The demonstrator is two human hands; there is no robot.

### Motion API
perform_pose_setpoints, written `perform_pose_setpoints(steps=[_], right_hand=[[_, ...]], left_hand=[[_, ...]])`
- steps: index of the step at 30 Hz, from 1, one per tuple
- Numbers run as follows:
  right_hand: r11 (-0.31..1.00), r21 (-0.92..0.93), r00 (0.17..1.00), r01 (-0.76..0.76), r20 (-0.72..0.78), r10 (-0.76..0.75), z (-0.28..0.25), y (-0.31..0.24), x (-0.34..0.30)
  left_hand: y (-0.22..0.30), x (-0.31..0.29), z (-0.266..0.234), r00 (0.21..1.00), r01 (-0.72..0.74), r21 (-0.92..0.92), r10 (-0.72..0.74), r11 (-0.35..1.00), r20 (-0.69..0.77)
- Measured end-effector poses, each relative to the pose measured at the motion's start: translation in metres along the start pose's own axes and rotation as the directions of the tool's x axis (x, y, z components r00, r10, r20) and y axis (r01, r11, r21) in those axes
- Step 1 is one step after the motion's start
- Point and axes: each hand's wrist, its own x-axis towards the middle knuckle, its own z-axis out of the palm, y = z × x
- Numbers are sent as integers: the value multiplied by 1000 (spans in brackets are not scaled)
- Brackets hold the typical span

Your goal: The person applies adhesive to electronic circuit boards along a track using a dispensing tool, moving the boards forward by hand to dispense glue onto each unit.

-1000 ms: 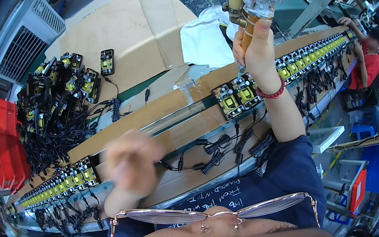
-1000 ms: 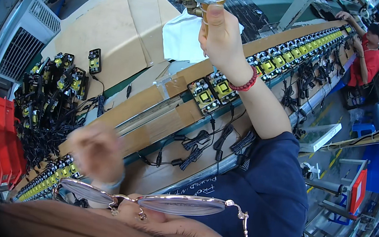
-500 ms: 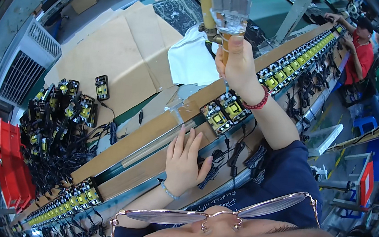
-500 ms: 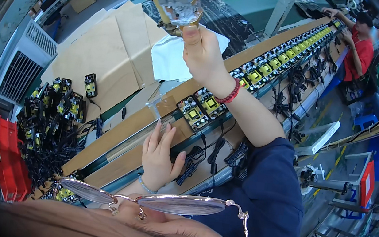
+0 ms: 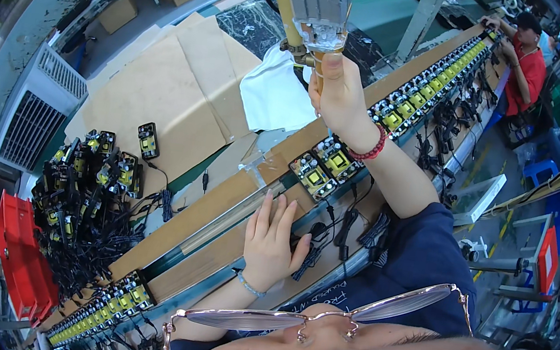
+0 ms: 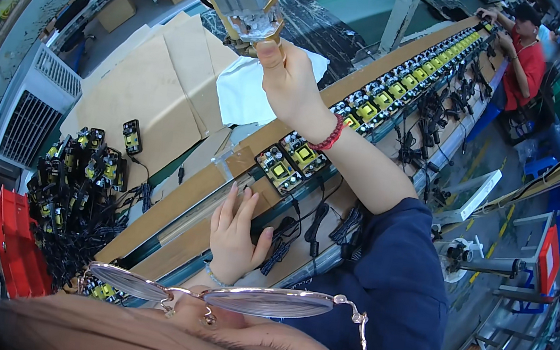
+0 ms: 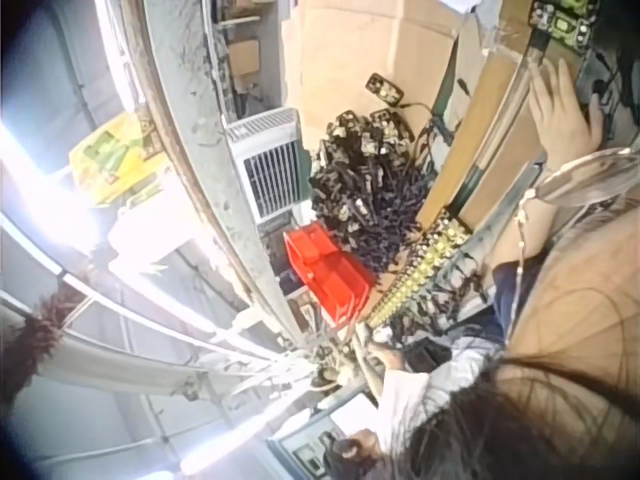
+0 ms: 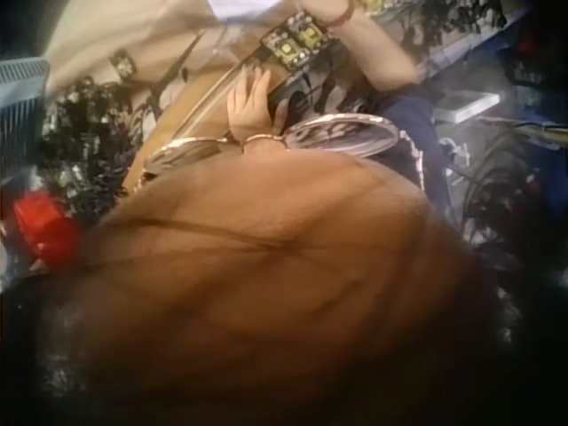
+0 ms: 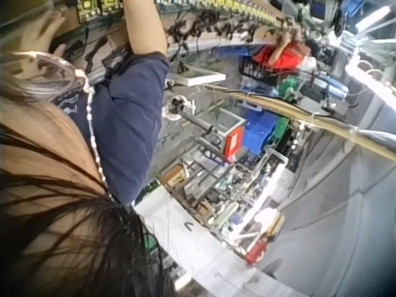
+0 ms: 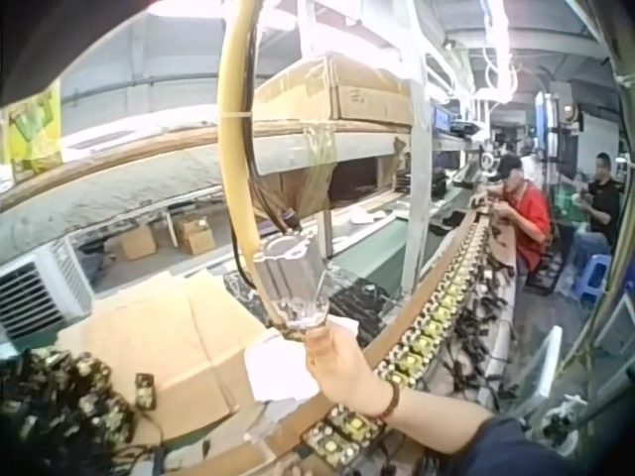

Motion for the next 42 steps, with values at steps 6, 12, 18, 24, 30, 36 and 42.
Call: perform_pose_setpoints(steps=[6, 12, 18, 24, 30, 36, 42], right_hand=[[999, 36, 1000, 28, -5, -28, 1, -12, 1], [987, 145, 993, -70, 104, 55, 3, -22, -5], [957, 280, 984, -79, 175, 30, 28, -18, -18], [980, 101, 970, -172, 189, 151, 44, -16, -30], [962, 243, 978, -125, 195, 78, 46, -6, -32], [967, 138, 970, -215, 147, 195, 50, -11, -31], [973, 113, 975, -200, 122, 186, 47, -11, -30]], left_hand=[[3, 2, 2, 998, -60, -37, 61, 998, 35], [27, 17, 19, 996, -15, -147, 27, 989, 81], [21, 22, 29, 997, -63, -179, 70, 982, 37], [5, 14, 35, 988, -137, -170, 124, 976, -86], [4, 11, 38, 980, -178, -169, 159, 969, -119], [3, 9, 38, 980, -174, -160, 155, 972, -125], [5, 11, 37, 979, -174, -160, 154, 972, -133]])
